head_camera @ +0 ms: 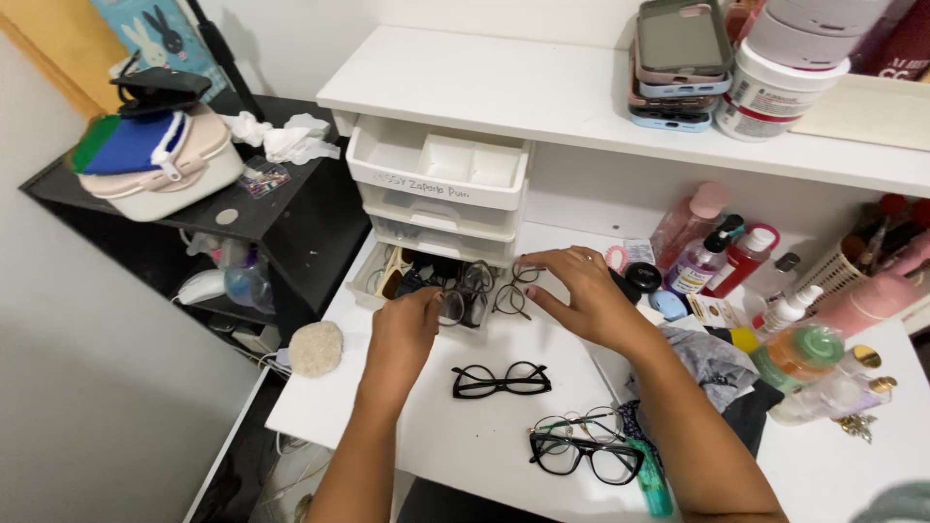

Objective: Organizing several pairs of glasses into a small plastic drawer set and wiping down cosmetic bottles with a cloth.

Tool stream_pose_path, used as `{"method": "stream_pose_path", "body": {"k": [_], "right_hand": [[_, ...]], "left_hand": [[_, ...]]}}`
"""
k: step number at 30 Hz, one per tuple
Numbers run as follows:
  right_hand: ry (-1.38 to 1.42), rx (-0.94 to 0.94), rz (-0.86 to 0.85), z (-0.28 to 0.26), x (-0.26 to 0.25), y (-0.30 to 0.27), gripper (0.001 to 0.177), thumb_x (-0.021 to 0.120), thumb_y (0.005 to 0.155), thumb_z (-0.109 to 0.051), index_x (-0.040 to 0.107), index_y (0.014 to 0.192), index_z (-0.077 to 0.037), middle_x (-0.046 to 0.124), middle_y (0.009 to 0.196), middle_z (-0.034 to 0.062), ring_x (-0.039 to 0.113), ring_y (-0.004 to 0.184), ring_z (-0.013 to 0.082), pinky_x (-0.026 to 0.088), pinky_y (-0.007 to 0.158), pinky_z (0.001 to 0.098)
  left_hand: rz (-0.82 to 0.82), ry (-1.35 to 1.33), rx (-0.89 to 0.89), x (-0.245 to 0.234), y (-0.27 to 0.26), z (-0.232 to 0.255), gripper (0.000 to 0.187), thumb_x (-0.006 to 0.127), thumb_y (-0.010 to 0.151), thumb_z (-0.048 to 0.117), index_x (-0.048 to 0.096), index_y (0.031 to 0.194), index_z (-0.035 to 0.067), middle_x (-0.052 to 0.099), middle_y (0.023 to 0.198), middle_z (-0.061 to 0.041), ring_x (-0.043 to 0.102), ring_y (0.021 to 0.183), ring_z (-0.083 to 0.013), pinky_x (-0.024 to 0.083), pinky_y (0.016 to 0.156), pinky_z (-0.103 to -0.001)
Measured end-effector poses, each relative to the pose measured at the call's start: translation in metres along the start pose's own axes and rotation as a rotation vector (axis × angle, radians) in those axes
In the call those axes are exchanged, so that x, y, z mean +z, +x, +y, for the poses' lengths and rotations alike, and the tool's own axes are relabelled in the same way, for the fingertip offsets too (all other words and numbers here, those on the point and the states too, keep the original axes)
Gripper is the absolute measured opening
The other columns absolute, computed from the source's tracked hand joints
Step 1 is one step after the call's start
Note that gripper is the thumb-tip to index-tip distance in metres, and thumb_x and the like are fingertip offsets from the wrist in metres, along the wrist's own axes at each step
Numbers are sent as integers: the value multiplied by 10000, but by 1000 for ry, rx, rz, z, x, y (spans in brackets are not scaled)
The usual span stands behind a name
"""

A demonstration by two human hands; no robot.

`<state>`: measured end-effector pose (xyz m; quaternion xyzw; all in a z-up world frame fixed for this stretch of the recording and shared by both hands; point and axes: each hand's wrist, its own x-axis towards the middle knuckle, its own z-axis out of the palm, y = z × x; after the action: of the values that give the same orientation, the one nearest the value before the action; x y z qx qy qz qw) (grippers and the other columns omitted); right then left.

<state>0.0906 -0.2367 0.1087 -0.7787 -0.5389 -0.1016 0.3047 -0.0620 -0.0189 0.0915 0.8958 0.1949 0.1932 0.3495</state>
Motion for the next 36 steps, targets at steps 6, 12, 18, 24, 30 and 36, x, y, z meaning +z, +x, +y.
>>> {"method": "stream_pose_path", "body": {"k": [6, 12, 18, 24, 30, 36], "right_hand": [[-29, 130, -117, 6, 41, 1, 255, 628, 966, -270, 706, 1179, -151, 737, 1164, 63, 647, 1123, 274, 343, 1055, 504], [-44, 244, -197, 12, 47, 3, 276, 586, 964, -333, 701, 1153, -168, 755, 1094, 30, 684, 1025, 210, 372, 1018, 449], [-42, 251, -174, 9, 37, 3, 257, 610, 945, -331, 721, 1109, -167, 770, 1054, 14, 707, 998, 193, 391, 984, 436], [-18, 254, -149, 3, 32, 2, 253, 617, 940, -338, 726, 1092, -168, 778, 1031, -1, 722, 967, 178, 401, 963, 436], [-41, 267, -173, 8, 38, 2, 252, 615, 944, -336, 725, 1100, -171, 772, 1046, 2, 718, 967, 175, 377, 994, 438], [-37, 295, -203, 4, 37, 2, 253, 610, 963, -351, 718, 1119, -184, 770, 1044, -5, 714, 987, 155, 380, 1003, 427]], "left_hand": [[148, 142, 75, 39, 15, -33, 233, 580, 1001, 144, 743, 928, -6, 714, 825, -234, 707, 719, -389, 571, 644, -454], [75, 215, 135, 51, 8, -18, 197, 548, 979, 75, 665, 847, -14, 694, 781, -216, 714, 697, -362, 567, 585, -440], [110, 189, 129, 30, -7, -10, 230, 558, 980, 92, 669, 809, -15, 691, 748, -216, 696, 676, -378, 559, 601, -456], [148, 198, 135, 43, 5, -31, 189, 554, 966, 74, 678, 853, -13, 702, 779, -214, 708, 692, -368, 572, 603, -449], [154, 215, 143, 88, 26, -45, 204, 575, 983, 107, 695, 855, 2, 715, 809, -213, 703, 739, -392, 558, 648, -477], [75, 88, 102, 81, 26, -31, 211, 619, 973, 190, 693, 977, -8, 725, 838, -214, 708, 743, -390, 557, 663, -468]]}}
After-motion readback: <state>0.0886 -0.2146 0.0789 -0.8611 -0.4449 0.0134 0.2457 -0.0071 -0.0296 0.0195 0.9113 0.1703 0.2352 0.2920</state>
